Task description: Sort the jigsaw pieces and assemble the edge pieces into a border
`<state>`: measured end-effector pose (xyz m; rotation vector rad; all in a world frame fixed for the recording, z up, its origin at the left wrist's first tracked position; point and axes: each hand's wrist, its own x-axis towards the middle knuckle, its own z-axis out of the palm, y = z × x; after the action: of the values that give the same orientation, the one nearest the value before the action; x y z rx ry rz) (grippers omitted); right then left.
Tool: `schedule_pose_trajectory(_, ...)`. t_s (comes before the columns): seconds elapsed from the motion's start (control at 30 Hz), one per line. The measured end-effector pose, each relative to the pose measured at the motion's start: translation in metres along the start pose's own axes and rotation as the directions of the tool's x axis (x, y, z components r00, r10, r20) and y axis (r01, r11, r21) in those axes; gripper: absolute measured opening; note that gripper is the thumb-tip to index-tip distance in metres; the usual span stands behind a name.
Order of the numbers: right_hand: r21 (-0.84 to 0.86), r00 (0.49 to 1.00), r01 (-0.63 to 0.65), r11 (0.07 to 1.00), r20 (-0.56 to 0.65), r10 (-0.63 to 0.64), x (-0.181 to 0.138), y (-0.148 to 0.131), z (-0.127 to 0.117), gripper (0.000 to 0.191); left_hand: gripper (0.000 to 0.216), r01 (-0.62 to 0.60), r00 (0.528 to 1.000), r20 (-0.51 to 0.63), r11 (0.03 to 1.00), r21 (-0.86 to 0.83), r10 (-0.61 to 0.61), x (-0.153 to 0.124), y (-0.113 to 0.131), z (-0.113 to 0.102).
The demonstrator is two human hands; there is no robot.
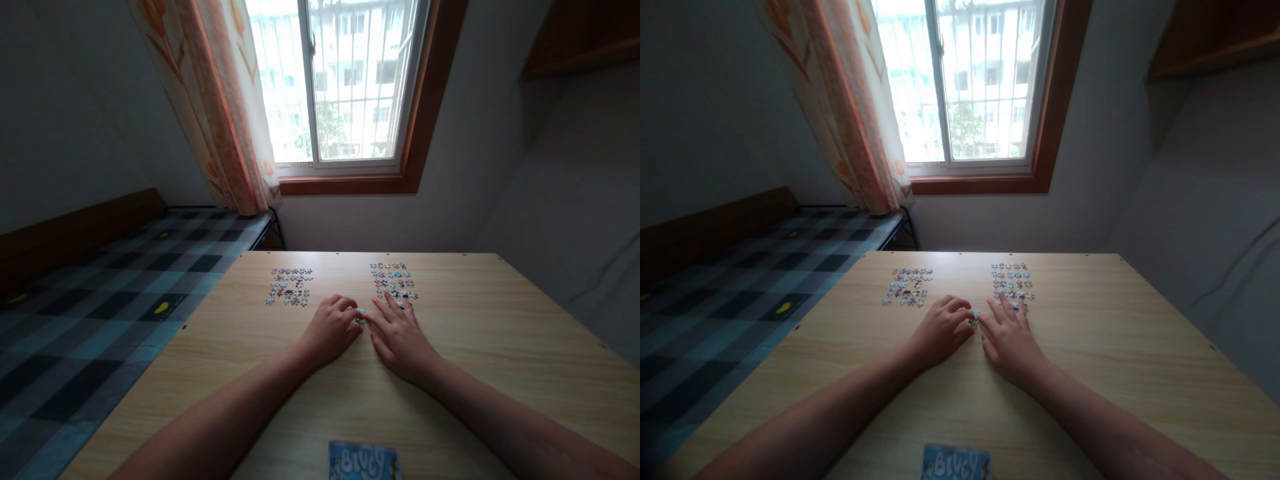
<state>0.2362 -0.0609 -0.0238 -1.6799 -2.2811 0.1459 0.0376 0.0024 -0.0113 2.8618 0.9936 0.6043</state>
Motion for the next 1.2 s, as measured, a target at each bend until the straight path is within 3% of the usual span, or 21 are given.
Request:
schedule_pose_trajectory(0.5, -0.001, 1.0, 0.009, 1.0, -0.006, -0.009, 0.0, 0.001, 0.002, 0.043, 0.015, 0.018, 1.0, -0.014, 1.0, 0.01, -0.018, 0.002, -0.003, 0.003)
schedule_pose_trajectory(0.97, 0.007, 1.0, 0.014, 1.0, 0.004, -0.014, 0.001, 0.003, 0.003, 0.044, 0.02, -0.064, 0.998, 0.021, 0.99, 0.122, 0.062, 0.001, 0.004, -0.006)
schedule_pose_trajectory(1.2, 0.005, 1.0, 0.012, 1.0, -0.011, -0.012, 0.001, 0.002, 0.004, 0.046, 0.015, -0.057, 0.998, -0.009, 0.994, 0.088, 0.058, 0.001, 0.001, -0.004)
